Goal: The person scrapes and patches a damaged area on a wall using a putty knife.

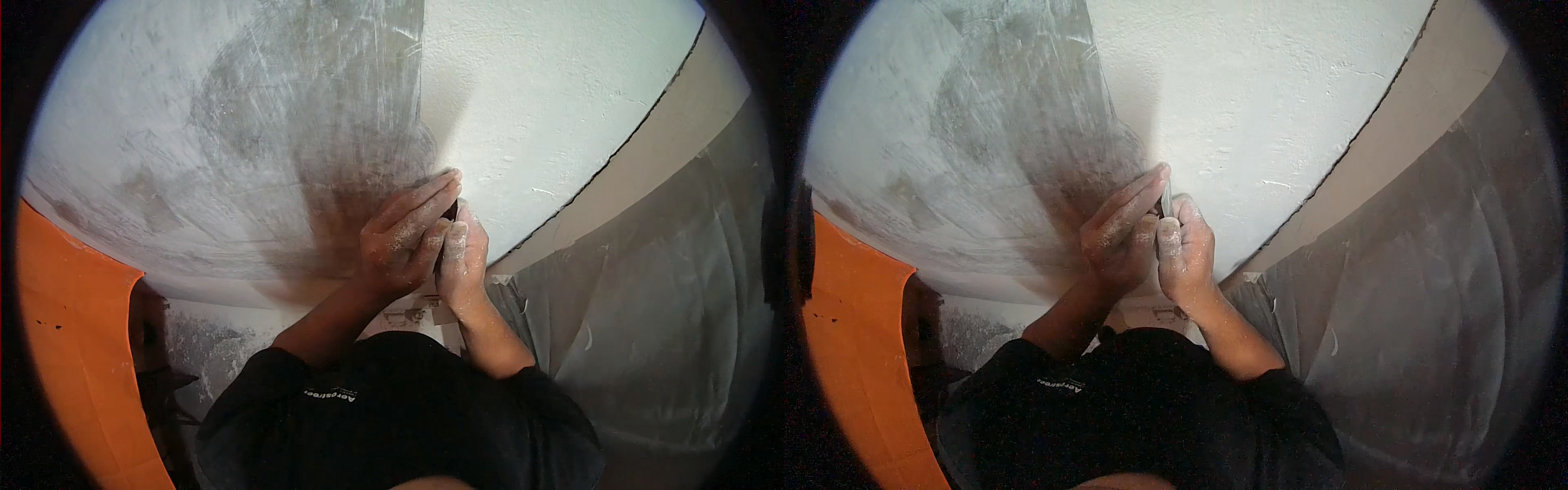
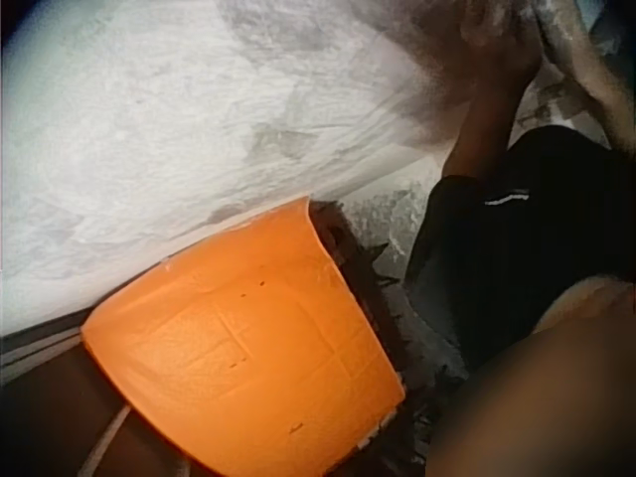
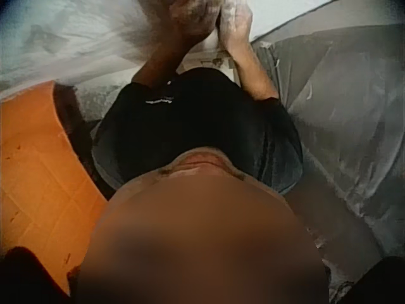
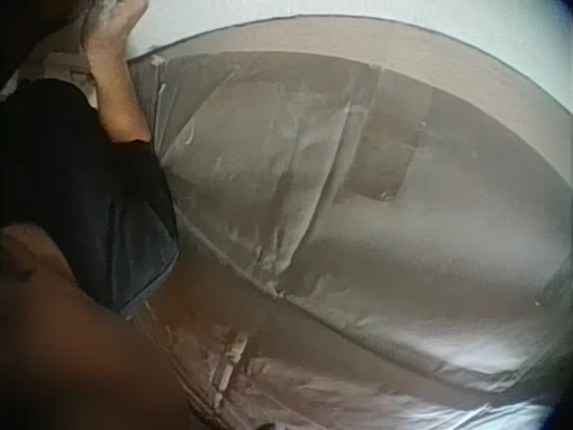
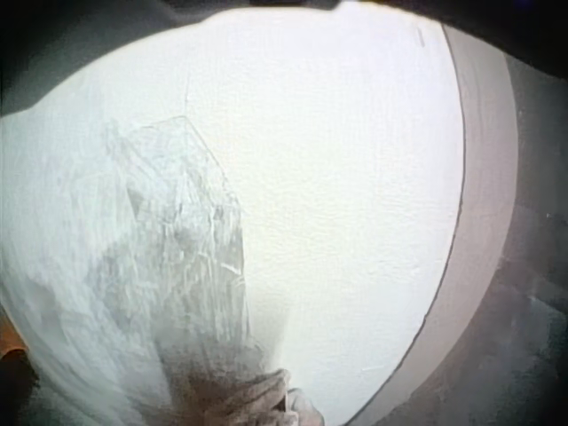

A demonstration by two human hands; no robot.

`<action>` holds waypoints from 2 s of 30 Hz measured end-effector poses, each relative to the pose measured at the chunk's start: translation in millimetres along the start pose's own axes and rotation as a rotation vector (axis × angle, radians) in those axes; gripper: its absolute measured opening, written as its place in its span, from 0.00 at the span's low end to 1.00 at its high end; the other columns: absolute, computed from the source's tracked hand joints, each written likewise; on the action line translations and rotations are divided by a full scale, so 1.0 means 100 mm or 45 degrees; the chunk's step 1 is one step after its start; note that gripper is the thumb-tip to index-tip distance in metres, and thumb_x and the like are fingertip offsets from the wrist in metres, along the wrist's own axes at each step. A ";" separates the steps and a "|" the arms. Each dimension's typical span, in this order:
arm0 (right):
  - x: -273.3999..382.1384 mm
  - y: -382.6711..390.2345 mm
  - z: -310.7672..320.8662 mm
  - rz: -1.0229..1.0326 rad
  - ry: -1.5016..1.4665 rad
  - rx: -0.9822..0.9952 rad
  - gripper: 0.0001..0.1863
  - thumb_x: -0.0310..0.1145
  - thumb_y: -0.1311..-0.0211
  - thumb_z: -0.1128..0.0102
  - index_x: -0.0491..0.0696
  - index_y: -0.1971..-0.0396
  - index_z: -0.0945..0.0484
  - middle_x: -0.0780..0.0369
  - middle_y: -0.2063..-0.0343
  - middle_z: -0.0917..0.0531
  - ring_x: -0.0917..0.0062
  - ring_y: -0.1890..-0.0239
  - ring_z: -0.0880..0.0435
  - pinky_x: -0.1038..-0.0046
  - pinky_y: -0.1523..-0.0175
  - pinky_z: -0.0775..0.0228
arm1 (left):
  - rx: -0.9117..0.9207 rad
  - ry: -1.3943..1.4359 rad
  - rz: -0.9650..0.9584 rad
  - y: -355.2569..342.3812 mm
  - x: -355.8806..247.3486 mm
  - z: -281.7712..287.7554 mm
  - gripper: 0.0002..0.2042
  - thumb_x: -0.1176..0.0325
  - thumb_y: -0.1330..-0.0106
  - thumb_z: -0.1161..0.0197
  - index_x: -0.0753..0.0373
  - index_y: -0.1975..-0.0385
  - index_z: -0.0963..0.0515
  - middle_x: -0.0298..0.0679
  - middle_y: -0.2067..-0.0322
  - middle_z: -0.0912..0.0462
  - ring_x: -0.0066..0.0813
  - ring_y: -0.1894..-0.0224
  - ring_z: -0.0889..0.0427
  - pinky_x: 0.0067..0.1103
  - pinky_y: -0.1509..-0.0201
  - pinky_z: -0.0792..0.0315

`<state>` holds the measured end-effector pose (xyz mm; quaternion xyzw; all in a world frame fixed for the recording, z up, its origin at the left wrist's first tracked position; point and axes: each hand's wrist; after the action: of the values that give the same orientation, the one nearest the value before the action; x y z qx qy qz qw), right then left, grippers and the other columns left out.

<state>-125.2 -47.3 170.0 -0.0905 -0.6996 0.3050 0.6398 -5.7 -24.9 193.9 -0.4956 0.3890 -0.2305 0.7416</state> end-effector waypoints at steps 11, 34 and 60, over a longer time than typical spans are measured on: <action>-0.12 0.05 -0.09 -0.145 -0.377 0.015 0.29 0.58 0.24 0.57 0.42 0.62 0.28 0.68 0.74 0.28 0.85 0.73 0.32 0.78 0.69 0.36 | -0.005 0.089 -0.014 -0.18 -0.03 0.06 0.13 0.78 0.43 0.30 0.71 0.58 0.15 0.49 0.55 0.14 0.40 0.52 0.13 0.27 0.49 0.16; -0.36 0.11 -0.08 -0.063 -0.284 0.085 0.34 0.64 0.29 0.50 0.41 0.63 0.28 0.63 0.70 0.21 0.82 0.66 0.26 0.77 0.62 0.32 | 0.172 0.042 0.140 -0.12 -0.11 0.18 0.12 0.76 0.40 0.30 0.68 0.56 0.15 0.49 0.50 0.15 0.39 0.51 0.12 0.27 0.50 0.17; -0.51 0.38 -0.14 -0.391 -0.499 -0.017 0.39 0.66 0.29 0.55 0.37 0.53 0.29 0.57 0.59 0.24 0.75 0.57 0.25 0.72 0.51 0.30 | 0.191 -0.002 0.367 0.20 -0.14 0.09 0.12 0.75 0.39 0.29 0.66 0.55 0.14 0.48 0.51 0.14 0.38 0.49 0.13 0.28 0.46 0.18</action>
<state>-113.1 -39.0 106.3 0.0737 -0.8179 0.2112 0.5301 -7.2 -1.8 182.5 -0.3778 0.4372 -0.1498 0.8023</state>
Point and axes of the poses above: each hand's wrist, its own y-axis away from the middle knuckle, its own z-axis out of the back of the hand, x = y × z
